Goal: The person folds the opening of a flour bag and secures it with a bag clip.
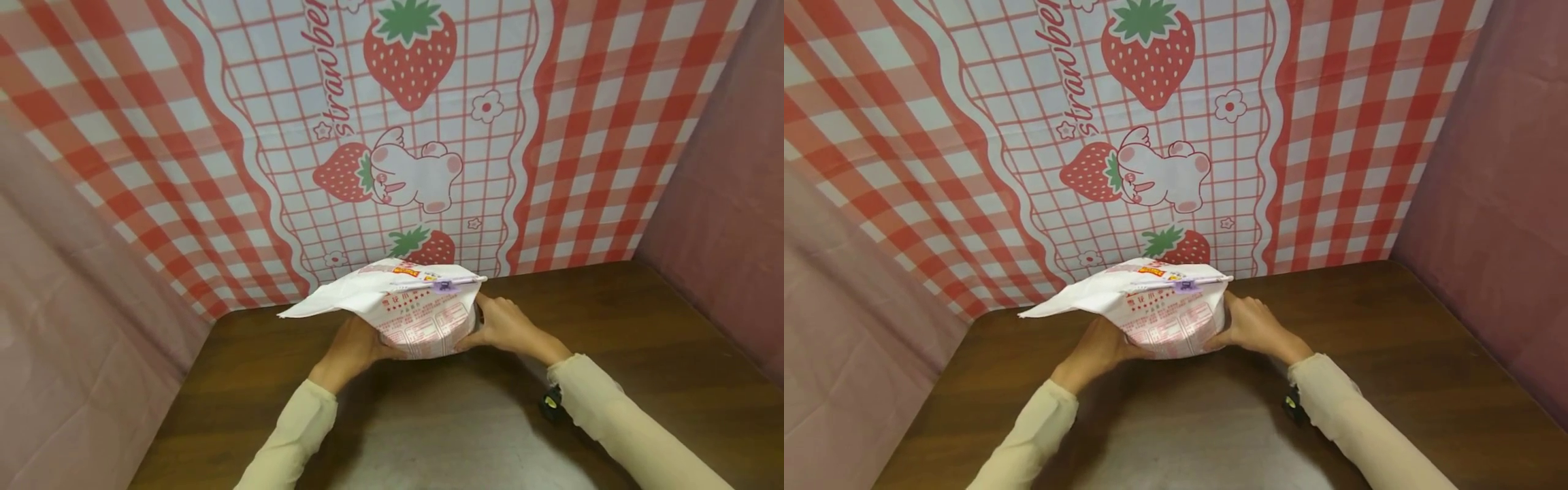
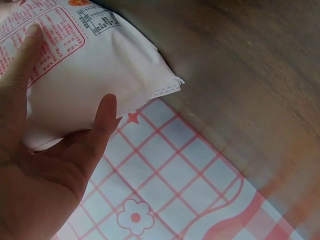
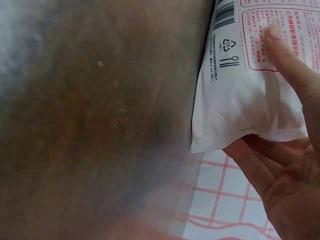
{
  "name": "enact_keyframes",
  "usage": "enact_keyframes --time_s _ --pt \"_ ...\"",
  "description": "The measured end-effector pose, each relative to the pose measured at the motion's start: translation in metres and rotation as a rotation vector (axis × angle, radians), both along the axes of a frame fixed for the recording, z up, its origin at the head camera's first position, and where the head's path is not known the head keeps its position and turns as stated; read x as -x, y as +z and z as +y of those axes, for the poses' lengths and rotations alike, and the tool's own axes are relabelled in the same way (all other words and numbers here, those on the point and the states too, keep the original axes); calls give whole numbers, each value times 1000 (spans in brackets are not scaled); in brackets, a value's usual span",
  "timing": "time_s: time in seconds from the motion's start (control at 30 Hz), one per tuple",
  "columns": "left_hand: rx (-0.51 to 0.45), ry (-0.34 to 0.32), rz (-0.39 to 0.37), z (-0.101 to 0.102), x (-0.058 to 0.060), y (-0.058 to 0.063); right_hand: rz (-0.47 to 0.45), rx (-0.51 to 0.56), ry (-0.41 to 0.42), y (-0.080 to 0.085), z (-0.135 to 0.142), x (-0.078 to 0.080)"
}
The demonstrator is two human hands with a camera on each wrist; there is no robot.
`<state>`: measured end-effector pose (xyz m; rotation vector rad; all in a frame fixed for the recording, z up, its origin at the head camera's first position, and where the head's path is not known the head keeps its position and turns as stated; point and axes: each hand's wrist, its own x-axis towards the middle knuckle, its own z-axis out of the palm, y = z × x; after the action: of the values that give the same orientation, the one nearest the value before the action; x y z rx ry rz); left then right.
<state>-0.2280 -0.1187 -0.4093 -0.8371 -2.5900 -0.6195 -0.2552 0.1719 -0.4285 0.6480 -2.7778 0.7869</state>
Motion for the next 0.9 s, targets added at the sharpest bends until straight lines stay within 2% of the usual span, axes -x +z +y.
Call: enact_keyframes --time_s 0.3,0.7,0.83,0.9 --pt "7 0 -27 1 13 -1 -35 6 -3 -1 -1 12" --pt "-44 8 -165 2 30 -5 -92 -5 -21 -4 1 29" --pt "-42 22 -119 4 34 -4 -103 -16 -16 0 4 33" --pt "18 81 -28 6 32 -4 -111 -21 -7 3 5 35"
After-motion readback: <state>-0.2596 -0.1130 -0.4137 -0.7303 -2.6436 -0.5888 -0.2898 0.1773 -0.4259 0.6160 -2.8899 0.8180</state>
